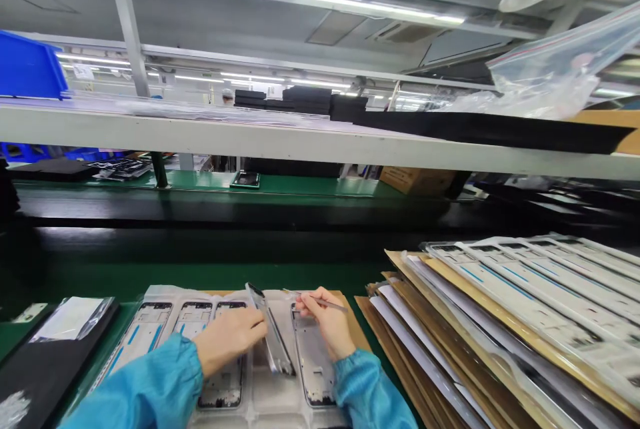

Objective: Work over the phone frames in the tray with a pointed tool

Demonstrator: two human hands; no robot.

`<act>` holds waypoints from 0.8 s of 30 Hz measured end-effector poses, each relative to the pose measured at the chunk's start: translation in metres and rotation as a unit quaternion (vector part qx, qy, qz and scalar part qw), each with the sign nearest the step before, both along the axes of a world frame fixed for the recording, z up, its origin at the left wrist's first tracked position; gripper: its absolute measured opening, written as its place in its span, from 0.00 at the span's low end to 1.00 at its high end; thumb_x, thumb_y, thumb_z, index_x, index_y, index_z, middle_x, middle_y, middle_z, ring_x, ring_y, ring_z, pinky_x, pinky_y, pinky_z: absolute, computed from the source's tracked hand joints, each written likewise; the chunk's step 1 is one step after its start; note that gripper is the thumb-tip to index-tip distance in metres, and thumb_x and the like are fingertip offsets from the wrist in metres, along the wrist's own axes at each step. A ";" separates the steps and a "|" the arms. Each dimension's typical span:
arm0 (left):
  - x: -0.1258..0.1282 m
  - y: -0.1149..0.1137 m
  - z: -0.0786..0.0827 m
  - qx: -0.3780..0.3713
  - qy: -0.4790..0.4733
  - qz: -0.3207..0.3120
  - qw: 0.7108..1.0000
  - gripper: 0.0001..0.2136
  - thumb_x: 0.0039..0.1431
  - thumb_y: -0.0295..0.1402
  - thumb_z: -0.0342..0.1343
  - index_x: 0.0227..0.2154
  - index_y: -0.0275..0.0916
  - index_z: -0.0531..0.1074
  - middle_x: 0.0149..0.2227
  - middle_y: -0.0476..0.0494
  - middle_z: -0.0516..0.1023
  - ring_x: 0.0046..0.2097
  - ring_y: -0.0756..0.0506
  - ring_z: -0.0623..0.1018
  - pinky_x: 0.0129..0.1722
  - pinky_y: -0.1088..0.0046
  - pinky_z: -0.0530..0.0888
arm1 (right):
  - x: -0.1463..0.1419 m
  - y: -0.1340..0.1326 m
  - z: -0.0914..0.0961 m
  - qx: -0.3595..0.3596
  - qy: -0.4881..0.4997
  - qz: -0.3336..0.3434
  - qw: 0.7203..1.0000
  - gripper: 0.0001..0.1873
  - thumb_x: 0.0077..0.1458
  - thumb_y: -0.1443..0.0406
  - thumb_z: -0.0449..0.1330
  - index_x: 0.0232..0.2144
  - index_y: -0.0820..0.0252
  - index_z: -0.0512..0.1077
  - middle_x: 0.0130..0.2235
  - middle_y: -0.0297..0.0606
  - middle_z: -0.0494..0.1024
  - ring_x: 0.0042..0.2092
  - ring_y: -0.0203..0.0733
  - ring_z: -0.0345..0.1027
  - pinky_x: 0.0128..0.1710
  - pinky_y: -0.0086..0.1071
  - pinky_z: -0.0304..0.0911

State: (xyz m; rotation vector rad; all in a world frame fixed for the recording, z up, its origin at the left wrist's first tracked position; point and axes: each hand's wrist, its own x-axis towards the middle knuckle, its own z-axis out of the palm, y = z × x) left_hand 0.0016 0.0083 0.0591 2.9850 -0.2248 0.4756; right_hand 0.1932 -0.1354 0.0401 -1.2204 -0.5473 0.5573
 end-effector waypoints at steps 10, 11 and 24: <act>0.011 0.001 -0.044 -0.151 -0.034 0.202 0.967 0.14 0.60 0.24 0.46 0.48 0.36 0.68 0.54 0.35 0.70 0.56 0.37 0.68 0.54 0.56 0.68 | 0.011 0.028 -0.004 -0.080 -0.032 0.131 0.988 0.31 0.29 0.47 0.76 0.20 0.62 0.66 0.25 0.45 0.79 0.26 0.41 0.73 0.27 0.29 0.69; 0.017 0.001 -0.044 -0.156 -0.030 0.226 0.961 0.14 0.61 0.28 0.49 0.49 0.35 0.68 0.55 0.33 0.69 0.58 0.35 0.66 0.56 0.53 0.67 | 0.010 0.030 -0.007 -0.084 -0.036 0.137 0.986 0.30 0.30 0.47 0.75 0.20 0.62 0.66 0.24 0.44 0.79 0.26 0.41 0.73 0.27 0.29 0.69; 0.030 -0.003 -0.062 -0.149 -0.039 0.248 0.956 0.16 0.59 0.31 0.51 0.50 0.34 0.68 0.55 0.35 0.68 0.58 0.34 0.64 0.58 0.49 0.62 | 0.011 0.034 -0.027 -0.108 -0.076 0.148 0.980 0.27 0.37 0.46 0.72 0.21 0.61 0.66 0.26 0.40 0.78 0.30 0.42 0.75 0.26 0.27 0.67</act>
